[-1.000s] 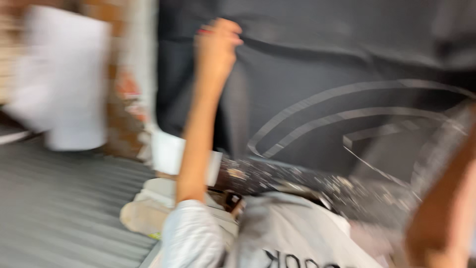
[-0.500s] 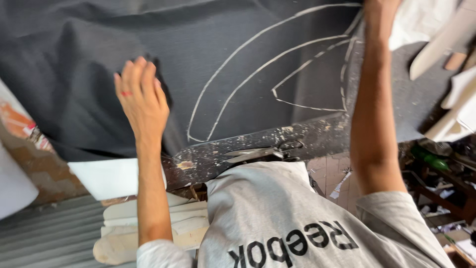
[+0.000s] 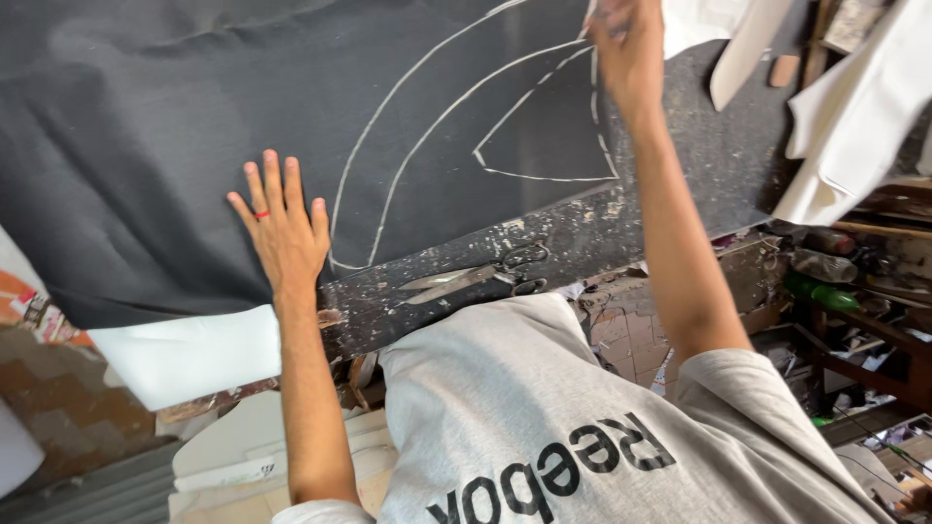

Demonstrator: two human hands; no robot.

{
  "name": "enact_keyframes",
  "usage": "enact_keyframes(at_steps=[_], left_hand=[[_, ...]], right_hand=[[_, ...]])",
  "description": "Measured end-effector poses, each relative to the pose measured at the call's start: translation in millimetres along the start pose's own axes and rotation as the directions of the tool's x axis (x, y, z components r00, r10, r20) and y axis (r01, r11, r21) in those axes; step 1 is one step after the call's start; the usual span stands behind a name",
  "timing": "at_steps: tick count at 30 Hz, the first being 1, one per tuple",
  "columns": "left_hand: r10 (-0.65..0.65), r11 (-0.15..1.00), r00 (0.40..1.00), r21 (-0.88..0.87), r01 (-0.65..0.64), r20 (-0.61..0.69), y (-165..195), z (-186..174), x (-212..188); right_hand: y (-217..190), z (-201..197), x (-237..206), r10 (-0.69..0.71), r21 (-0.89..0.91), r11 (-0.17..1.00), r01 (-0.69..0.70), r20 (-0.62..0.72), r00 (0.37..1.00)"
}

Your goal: The person places a paper pattern on a black fabric, traces its outline with chalk, and then cuts the fabric along the marked line using shears. The cut fabric piece remains on the table.

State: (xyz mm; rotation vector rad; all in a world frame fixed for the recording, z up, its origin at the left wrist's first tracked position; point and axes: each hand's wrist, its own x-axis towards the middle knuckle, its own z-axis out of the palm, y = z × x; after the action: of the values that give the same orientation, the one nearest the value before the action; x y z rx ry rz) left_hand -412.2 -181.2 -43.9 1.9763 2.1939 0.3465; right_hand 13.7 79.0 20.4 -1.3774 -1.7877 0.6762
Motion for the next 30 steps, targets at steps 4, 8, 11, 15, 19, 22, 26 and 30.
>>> enact_keyframes(at_steps=[4, 8, 11, 15, 19, 22, 26, 30], left_hand=[[-0.006, 0.999, 1.000, -0.041, 0.006, -0.009, 7, -4, -5], [0.025, 1.000, 1.000, -0.009, -0.025, -0.018, 18, -10, -5], [0.028, 1.000, 0.999, -0.012, -0.028, -0.024, 28, -11, -12], [-0.036, 0.999, 0.996, -0.039, 0.033, -0.082, 27, -15, -51], [-0.076, 0.996, 0.994, -0.045, 0.073, -0.075, 18, -10, -88], [-0.059, 0.998, 0.994, -0.005, 0.059, -0.090, 12, -2, -90], [-0.079, 0.997, 0.994, -0.018, 0.078, -0.079, 6, -1, -92], [-0.065, 0.997, 0.996, -0.038, 0.062, -0.065, -3, -7, -102]], right_hand=[[-17, -26, -98, -0.084, -0.286, 0.951, 0.117, 0.126, 0.988], [-36, -25, -164, -0.150, -0.340, 0.888, 0.308, 0.419, 0.895], [-39, -19, -189, -0.092, -0.436, 0.843, 0.316, 0.462, 0.882], [-28, -12, -210, -0.036, -0.425, 0.871, 0.248, 0.447, 0.894], [-18, -2, -226, -0.024, -0.436, 0.866, 0.246, 0.455, 0.890], [-19, 3, -230, -0.011, -0.455, 0.857, 0.243, 0.455, 0.890], [-29, 6, -232, 0.003, -0.467, 0.853, 0.234, 0.452, 0.892], [-37, 8, -235, 0.009, -0.485, 0.845, 0.225, 0.433, 0.901]])
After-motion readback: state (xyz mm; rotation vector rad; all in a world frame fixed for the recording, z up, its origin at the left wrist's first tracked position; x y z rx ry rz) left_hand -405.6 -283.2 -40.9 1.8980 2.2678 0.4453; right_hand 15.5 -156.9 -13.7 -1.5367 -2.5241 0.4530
